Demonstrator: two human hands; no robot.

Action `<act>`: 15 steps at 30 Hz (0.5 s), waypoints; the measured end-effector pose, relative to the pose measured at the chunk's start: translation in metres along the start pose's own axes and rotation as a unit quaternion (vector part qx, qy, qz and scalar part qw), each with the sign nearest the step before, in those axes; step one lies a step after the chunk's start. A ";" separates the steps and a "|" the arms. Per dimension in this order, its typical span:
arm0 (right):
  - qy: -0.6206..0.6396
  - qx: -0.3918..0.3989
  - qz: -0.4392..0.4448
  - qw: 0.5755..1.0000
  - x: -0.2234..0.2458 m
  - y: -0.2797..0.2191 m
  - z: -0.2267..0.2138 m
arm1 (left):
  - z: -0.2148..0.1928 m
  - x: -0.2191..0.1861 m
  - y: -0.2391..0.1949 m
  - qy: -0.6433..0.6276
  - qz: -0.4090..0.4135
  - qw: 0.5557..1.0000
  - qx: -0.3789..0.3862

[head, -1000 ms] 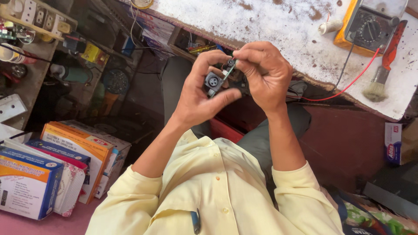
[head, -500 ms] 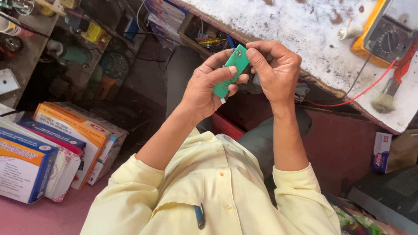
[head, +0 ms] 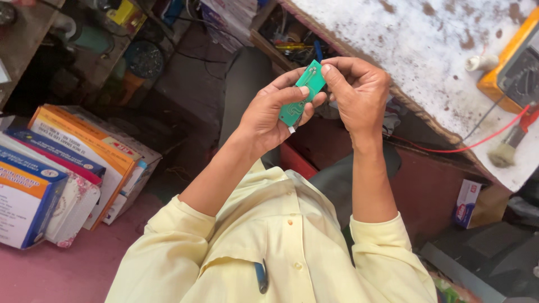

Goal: The person solders a small green circuit board using a soldering iron, then tests it with a multimeter. They also use pliers to trim wires and connect test leads to a larger black electronic component.

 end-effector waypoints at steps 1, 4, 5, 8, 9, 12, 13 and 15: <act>-0.004 0.006 0.002 1.000 0.002 0.003 0.005 | -0.004 -0.003 -0.001 -0.002 0.008 1.000 -0.006; -0.050 0.010 -0.031 0.998 0.020 0.018 0.021 | -0.016 -0.023 -0.009 0.001 0.046 0.999 -0.024; -0.091 -0.001 -0.066 0.994 0.032 0.023 0.026 | -0.019 -0.032 -0.015 0.004 0.065 0.997 -0.030; -0.159 0.005 -0.169 0.973 0.064 0.056 0.055 | -0.029 -0.071 -0.041 0.013 0.133 0.990 -0.037; -0.174 0.013 -0.202 0.964 0.070 0.070 0.065 | -0.032 -0.084 -0.051 0.015 0.155 0.987 -0.037; -0.304 0.057 -0.371 0.876 0.076 0.128 0.121 | -0.040 -0.116 -0.082 0.044 0.221 0.972 -0.070; -0.320 0.065 -0.419 0.847 0.071 0.156 0.142 | -0.041 -0.123 -0.092 0.051 0.242 0.966 -0.075; -0.482 0.040 -0.299 0.823 0.040 0.228 0.186 | -0.039 -0.134 -0.111 0.063 0.272 0.957 -0.085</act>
Point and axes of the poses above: each hand's wrist, its own y-axis towards the middle knuckle, its own z-axis out of the palm, x = y × z, the point moved 7 cm from there along y, towards the middle knuckle, and after that the axes turned 15 degrees about x, right-handed, at the moved point
